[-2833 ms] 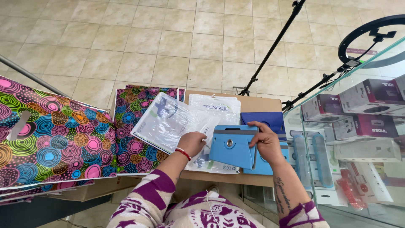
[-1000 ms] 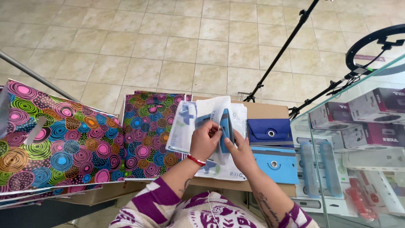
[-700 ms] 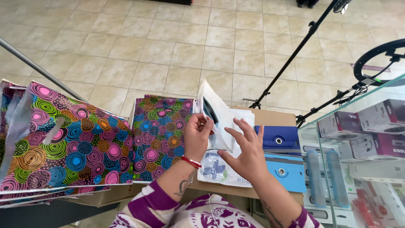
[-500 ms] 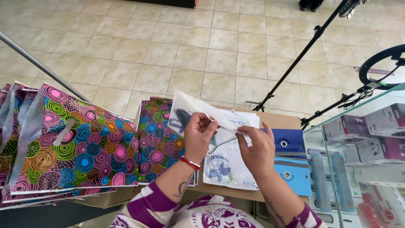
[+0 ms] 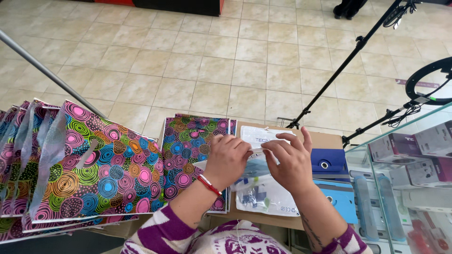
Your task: The person inserts tablet cases into individual plastic sleeves and then organizes the sleeved items into colorful patterned shopping bags.
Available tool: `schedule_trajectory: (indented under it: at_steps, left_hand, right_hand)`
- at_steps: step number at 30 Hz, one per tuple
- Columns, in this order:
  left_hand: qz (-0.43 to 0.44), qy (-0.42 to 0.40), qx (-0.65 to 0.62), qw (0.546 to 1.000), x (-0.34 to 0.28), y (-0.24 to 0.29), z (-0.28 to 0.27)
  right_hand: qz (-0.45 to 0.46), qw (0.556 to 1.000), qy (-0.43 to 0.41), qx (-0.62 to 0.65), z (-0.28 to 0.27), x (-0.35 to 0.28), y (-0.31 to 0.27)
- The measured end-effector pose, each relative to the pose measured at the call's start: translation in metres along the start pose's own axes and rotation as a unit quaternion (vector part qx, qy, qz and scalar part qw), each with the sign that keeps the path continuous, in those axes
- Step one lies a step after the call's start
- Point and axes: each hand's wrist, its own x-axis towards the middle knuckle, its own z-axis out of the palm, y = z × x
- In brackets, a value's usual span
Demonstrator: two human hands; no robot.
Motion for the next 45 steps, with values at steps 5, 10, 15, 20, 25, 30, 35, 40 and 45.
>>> schedule_trajectory:
  at_steps: [5,10,15,20,25,30,35,40,45]
  left_hand:
    - [0.039,-0.017,0.023,0.999,-0.003,0.008,0.009]
    - [0.046,-0.057,0.007,0.997,0.000,0.006,-0.001]
    - [0.039,-0.070,-0.013,0.997,-0.014,-0.001,0.019]
    - [0.060,-0.052,0.004,0.997,-0.004,0.012,0.014]
    - [0.032,-0.036,0.005,0.999,0.006,0.008,0.004]
    - [0.033,-0.049,0.004,0.998,0.006,-0.002,-0.002]
    - [0.023,-0.051,0.023,0.998,0.004,0.004,0.003]
    - [0.026,-0.054,0.027,0.998,0.008,0.013,-0.001]
    - [0.061,-0.035,0.023,0.997,0.010,0.028,-0.003]
  right_hand:
    - [-0.035,0.995,-0.023,-0.093,0.004,-0.010,0.000]
    - [-0.008,0.993,-0.042,-0.114,-0.017,-0.003,0.004]
    - [0.009,0.992,-0.050,-0.116,-0.025,-0.003,0.002]
    - [-0.009,0.991,-0.035,-0.129,-0.023,-0.009,0.001]
    - [0.007,0.989,-0.027,-0.147,-0.033,-0.011,0.020]
    - [0.001,0.989,-0.025,-0.144,-0.050,-0.010,0.027]
    - [-0.004,0.991,-0.022,-0.134,-0.061,-0.008,0.033]
    - [0.008,0.991,-0.047,-0.123,-0.065,-0.006,0.032]
    - [0.003,0.996,-0.077,-0.054,-0.046,-0.008,0.013]
